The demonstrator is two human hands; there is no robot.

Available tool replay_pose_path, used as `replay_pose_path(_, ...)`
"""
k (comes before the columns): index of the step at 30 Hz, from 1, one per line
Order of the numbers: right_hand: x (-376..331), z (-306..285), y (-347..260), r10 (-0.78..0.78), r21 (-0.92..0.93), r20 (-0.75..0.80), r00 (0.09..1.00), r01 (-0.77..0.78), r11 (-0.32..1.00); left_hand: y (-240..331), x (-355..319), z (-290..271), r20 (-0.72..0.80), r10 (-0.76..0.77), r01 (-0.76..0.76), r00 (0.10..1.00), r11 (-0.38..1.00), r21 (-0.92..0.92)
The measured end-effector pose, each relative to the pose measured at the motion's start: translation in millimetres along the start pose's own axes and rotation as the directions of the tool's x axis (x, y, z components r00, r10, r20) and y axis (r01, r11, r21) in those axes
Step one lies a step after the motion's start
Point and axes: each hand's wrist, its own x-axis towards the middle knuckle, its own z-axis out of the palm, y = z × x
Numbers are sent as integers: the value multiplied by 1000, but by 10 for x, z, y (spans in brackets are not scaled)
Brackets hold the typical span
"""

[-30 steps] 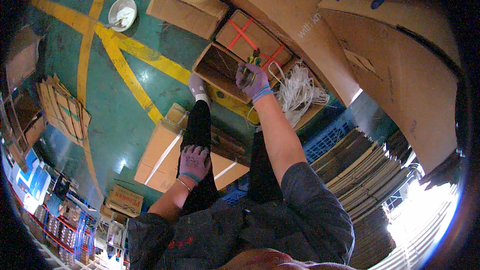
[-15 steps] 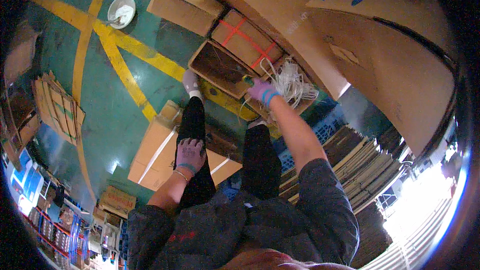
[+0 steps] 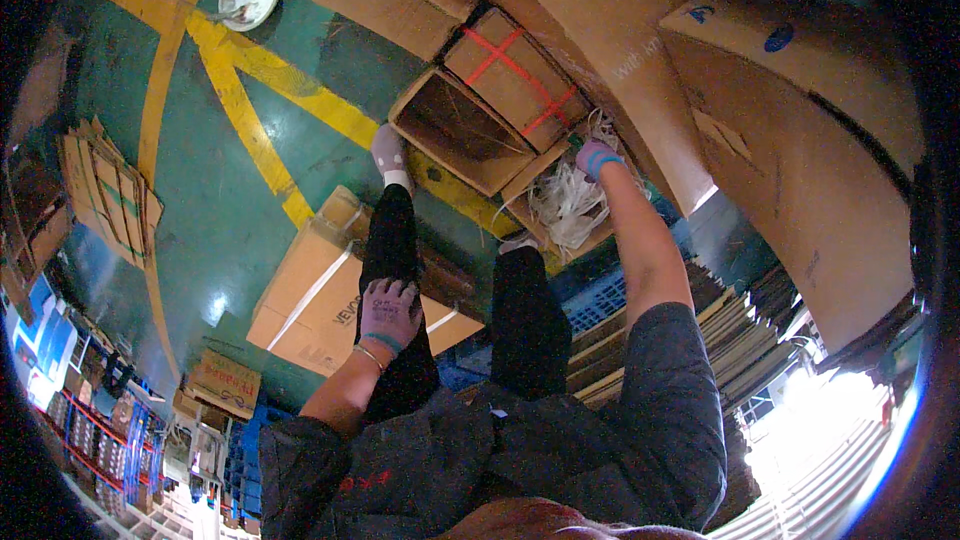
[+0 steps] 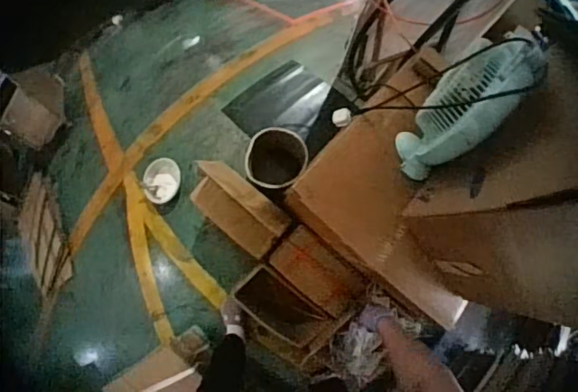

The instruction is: The person cuts a wire on a machine with pliers, then prepares a coil of copper wire by cutting its plastic bindings. They place the copper coil onto an orange spool and handle components inside an electrical cabinet after plugging in a small fan.

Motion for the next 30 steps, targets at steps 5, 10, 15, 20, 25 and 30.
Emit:
replay_pose_path(5, 374, 270, 247, 127, 78, -11, 992, -126, 989, 23, 112, -130, 8, 30, -29, 1000, 998, -50)
replay_pose_path(10, 19, -309, -371, -278, -135, -50, 959, 270, 953, -35, 13, -154, 70, -64, 66, 995, 998, -25)
replay_pose_path(15, 112, -127, 4, 16, -36, -108, 994, -20, 999, 24, 190, -149, 103, -5, 3, 995, 1000, 17)
replay_pose_path(20, 77, -453, -23, 172, 201, -268, 948, -120, 972, 50, 165, -186, 69, -14, 9, 998, 997, 72)
replay_pose_path(25, -331, -309, -291, -256, -150, -247, 935, 224, 963, 140, 182, -303, 109, -11, 2, 994, 997, 82)
replay_pose_path(30, -1732, 206, -1340, -393, 585, -122, 911, 387, 713, 166, 194, -278, 121, -71, 56, 990, 991, 121)
